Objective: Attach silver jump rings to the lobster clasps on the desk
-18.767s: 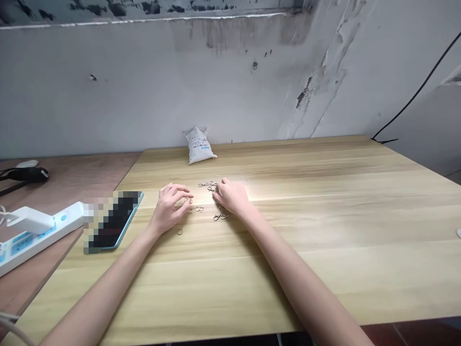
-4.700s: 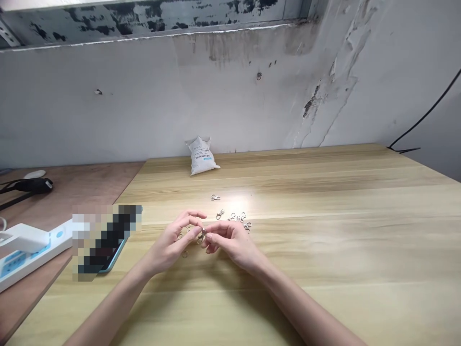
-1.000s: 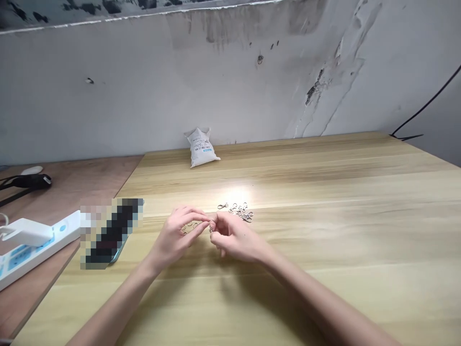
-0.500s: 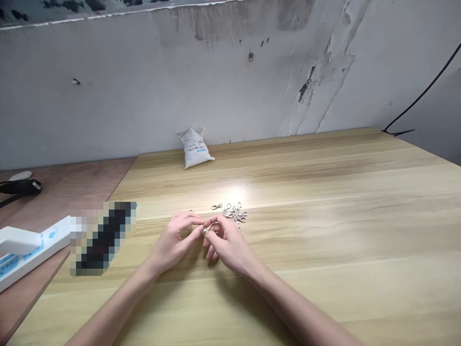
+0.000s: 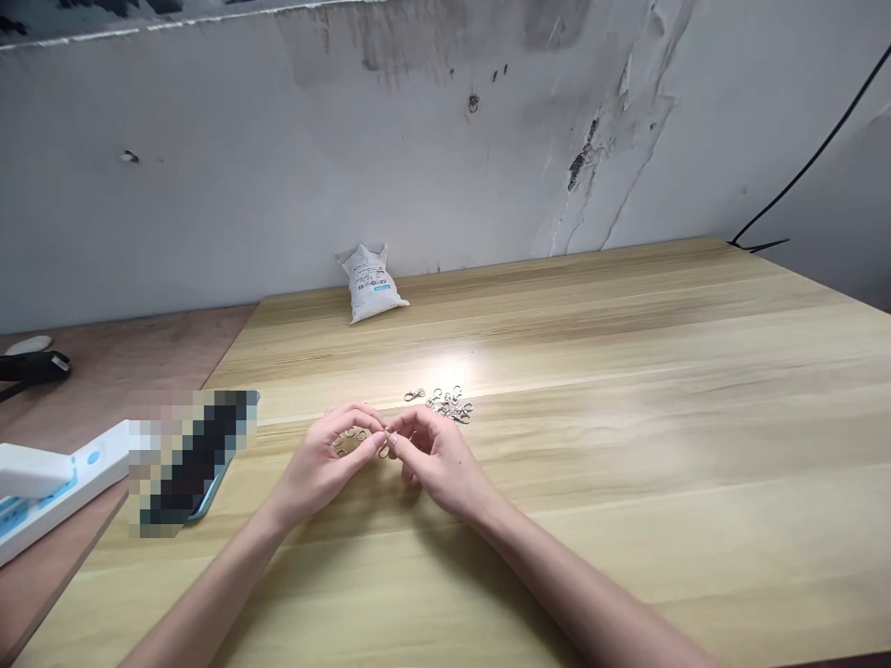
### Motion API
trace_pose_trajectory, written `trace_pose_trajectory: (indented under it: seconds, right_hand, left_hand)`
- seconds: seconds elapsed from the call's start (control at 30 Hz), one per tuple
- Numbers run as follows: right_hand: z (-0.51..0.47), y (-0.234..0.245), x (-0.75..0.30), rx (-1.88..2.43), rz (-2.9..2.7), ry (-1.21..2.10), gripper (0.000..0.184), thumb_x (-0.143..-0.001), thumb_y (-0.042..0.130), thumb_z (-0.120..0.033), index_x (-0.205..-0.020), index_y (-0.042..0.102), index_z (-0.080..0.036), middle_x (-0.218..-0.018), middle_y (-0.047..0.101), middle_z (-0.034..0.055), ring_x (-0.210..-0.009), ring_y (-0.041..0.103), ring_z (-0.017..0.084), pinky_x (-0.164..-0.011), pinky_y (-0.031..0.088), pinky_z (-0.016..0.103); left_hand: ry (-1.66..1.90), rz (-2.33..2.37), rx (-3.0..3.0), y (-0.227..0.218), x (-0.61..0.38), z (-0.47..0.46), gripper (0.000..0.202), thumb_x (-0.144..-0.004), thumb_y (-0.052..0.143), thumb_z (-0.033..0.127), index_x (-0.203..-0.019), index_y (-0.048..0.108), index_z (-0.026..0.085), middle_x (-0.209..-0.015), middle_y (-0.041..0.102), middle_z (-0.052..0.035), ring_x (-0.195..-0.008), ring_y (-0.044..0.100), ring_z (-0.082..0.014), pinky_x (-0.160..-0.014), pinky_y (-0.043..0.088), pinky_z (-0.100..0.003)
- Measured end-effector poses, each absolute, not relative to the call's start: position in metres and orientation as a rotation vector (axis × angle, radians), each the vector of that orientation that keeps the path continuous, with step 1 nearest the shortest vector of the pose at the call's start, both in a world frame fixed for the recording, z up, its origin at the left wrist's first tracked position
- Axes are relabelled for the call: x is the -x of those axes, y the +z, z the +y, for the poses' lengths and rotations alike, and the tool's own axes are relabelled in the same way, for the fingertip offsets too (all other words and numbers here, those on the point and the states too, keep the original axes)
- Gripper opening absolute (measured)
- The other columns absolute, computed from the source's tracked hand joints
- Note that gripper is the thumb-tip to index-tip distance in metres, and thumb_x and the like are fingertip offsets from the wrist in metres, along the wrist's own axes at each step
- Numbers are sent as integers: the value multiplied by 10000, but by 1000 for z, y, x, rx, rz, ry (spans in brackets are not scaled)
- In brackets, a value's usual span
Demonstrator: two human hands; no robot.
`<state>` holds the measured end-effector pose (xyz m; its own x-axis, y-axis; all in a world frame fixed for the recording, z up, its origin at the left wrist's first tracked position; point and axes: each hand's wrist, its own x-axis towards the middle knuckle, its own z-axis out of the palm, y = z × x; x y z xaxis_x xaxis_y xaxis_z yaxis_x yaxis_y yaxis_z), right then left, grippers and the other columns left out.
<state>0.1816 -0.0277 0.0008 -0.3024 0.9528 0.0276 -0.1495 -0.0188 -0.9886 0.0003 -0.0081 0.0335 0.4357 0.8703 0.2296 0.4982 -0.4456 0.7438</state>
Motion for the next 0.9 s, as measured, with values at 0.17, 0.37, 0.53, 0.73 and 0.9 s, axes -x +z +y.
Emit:
trace_pose_trajectory:
  seconds: [0.17, 0.37, 0.53, 0.73, 0.9]
  right_hand:
    - [-30, 4, -182, 913, -1403, 1467, 210, -905, 580, -405, -948, 617, -202, -839, 579, -2, -569, 506, 75, -512, 450, 222]
    - [-30, 7, -184, 955, -1469, 1434, 227, -916, 563, -415, -896, 602, -192, -767, 537, -14, -576, 470, 81, -546, 419, 235]
    - [-29, 11, -187, 881, -1410, 1472, 218, -914, 559, -413, -878, 571, -198, -759, 516, -18, -577, 459, 84, -547, 402, 236]
    - [-27, 9, -187, 966, -1372, 1413, 249, -885, 582, -421, -798, 565, -188, -713, 527, -16, -550, 442, 87, -522, 381, 235]
    - [-27, 4, -183, 1007, -1271, 1394, 256, -873, 598, -430, -795, 553, -191, -666, 528, -22, -523, 427, 88, -505, 369, 236]
  left_hand:
    - [845, 1062, -1990, 36, 0, -8, 168, -915, 553, 316, -834, 647, 203, -965, 668, -58, -945, 621, -184, -893, 485, -353]
    - [801, 1015, -1853, 35, 2, -5, 193, -925, 526, 333, -828, 618, 194, -1008, 652, -63, -965, 621, -185, -910, 486, -352]
    - [775, 1016, -1830, 33, 1, -5, 198, -938, 497, 329, -837, 605, 197, -1051, 646, -69, -1004, 616, -195, -908, 492, -353]
    - [950, 1192, -2120, 28, -5, -12, 87, -897, 580, 282, -863, 606, 207, -1008, 632, -50, -1046, 582, -196, -924, 454, -355]
    - [1094, 1269, -2470, 22, -8, -15, 58, -876, 611, 238, -831, 632, 209, -1009, 641, -49, -969, 584, -206, -842, 434, -367]
